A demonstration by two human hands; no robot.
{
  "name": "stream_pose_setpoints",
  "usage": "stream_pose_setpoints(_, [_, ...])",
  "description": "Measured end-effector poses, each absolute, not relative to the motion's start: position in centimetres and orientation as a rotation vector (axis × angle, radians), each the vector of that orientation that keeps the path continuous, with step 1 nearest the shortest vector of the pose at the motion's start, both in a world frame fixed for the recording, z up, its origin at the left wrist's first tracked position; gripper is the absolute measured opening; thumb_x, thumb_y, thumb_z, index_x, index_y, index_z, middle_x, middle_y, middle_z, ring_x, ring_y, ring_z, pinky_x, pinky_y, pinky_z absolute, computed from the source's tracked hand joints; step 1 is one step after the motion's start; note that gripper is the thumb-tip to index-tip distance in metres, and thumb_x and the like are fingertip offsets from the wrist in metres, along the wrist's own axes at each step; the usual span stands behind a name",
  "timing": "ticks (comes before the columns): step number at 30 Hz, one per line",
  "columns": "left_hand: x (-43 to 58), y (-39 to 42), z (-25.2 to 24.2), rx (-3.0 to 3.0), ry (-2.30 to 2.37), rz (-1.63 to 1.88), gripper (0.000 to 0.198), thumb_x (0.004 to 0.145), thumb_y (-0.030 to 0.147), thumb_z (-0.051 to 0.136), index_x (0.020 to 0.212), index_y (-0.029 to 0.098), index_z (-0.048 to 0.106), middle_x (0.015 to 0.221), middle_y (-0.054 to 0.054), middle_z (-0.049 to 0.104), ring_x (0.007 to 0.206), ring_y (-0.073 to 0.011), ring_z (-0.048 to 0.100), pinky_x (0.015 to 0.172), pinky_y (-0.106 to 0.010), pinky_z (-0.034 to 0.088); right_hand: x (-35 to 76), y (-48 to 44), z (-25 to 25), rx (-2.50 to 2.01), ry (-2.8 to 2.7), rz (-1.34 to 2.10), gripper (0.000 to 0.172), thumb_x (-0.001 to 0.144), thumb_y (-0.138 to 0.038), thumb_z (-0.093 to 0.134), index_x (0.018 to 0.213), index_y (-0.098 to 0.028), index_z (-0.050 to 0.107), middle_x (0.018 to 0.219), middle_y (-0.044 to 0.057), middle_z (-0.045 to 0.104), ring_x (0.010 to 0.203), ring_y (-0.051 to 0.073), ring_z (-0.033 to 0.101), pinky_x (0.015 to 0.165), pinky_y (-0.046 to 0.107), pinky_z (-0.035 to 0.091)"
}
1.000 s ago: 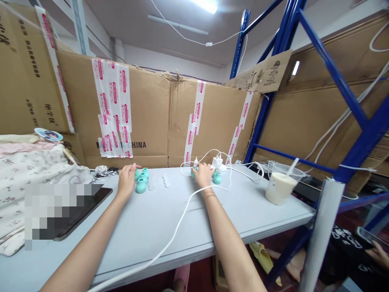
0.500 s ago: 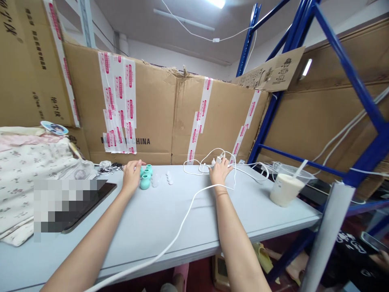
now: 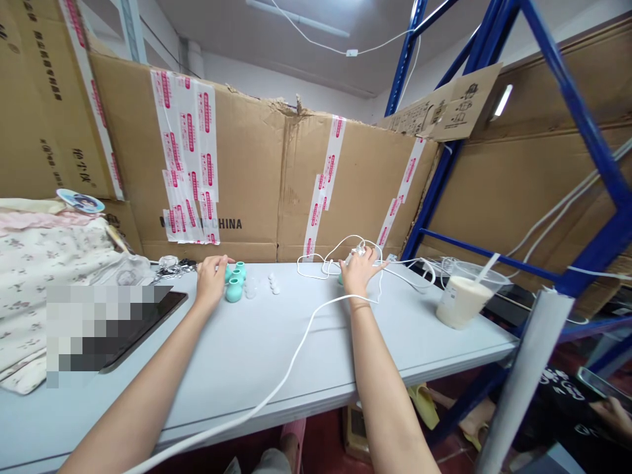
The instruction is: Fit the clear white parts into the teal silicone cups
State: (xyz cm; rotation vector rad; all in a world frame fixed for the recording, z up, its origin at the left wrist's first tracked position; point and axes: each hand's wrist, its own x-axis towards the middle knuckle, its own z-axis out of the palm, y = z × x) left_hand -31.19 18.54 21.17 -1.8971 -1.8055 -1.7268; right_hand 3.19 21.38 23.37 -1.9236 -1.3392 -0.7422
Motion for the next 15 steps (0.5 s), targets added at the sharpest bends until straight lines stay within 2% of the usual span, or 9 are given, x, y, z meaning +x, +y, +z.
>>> stream_pose_setpoints(5, [-31.2,18.5,21.1,-1.903,-1.816,-1.718,0.048,0.084,0.049,0.028,0.079,0.017,0.064,0.092,-0.007,0.062,0.098,-0.0223,0.051,0.093,-0.038,0.029,1.8,20.8,24.7,-1.732,-1.316,-0.717,0.031,0.080,-0.031,0.055,0.108,-0.017,0.057,0.127,0.013,0.041,0.122,0.027,0.025,0.099,0.055,0.006])
stream_pose_setpoints(7, [-31.2,18.5,21.1,-1.901,-1.814,-1.720,0.048,0.084,0.048,0.029,0.080,0.017,0.064,0.092,-0.007,0.062,0.098,-0.0222,0.051,0.092,-0.038,0.030,0.0,20.5,25.0,-1.588,-1.457,-0.650,0.027,0.083,-0.029,0.051,0.108,-0.020,0.057,0.122,0.010,0.046,0.117,0.025,0.032,0.098,0.048,0.015])
stream_pose_setpoints(10, [-31.2,18.4,21.2,-1.904,-1.805,-1.721,0.046,0.084,0.047,0.030,0.079,0.017,0.064,0.091,-0.007,0.062,0.097,-0.0218,0.051,0.091,-0.038,0.030,-3.7,20.0,24.4,-1.327,-1.880,-0.422,0.020,0.086,-0.033,0.049,0.098,-0.022,0.060,0.103,0.006,0.055,0.098,0.020,0.044,0.083,0.034,0.028])
stream_pose_setpoints(12, [-31.2,18.4,21.3,-1.906,-1.805,-1.723,0.045,0.084,0.046,0.031,0.079,0.017,0.064,0.090,-0.006,0.062,0.096,-0.0214,0.052,0.091,-0.037,0.031,-6.2,19.6,23.3,-1.138,-2.146,-0.330,0.022,0.085,-0.039,0.050,0.097,-0.024,0.061,0.097,0.004,0.057,0.094,0.018,0.045,0.079,0.032,0.027])
stream_pose_setpoints(15, [-31.2,18.4,21.2,-1.900,-1.817,-1.727,0.043,0.084,0.045,0.032,0.080,0.017,0.065,0.091,-0.006,0.062,0.096,-0.0213,0.051,0.091,-0.037,0.031,-8.5,19.2,21.8,-1.098,-2.329,-0.249,0.021,0.082,-0.041,0.057,0.094,-0.024,0.063,0.094,0.002,0.059,0.092,0.018,0.046,0.075,0.032,0.025])
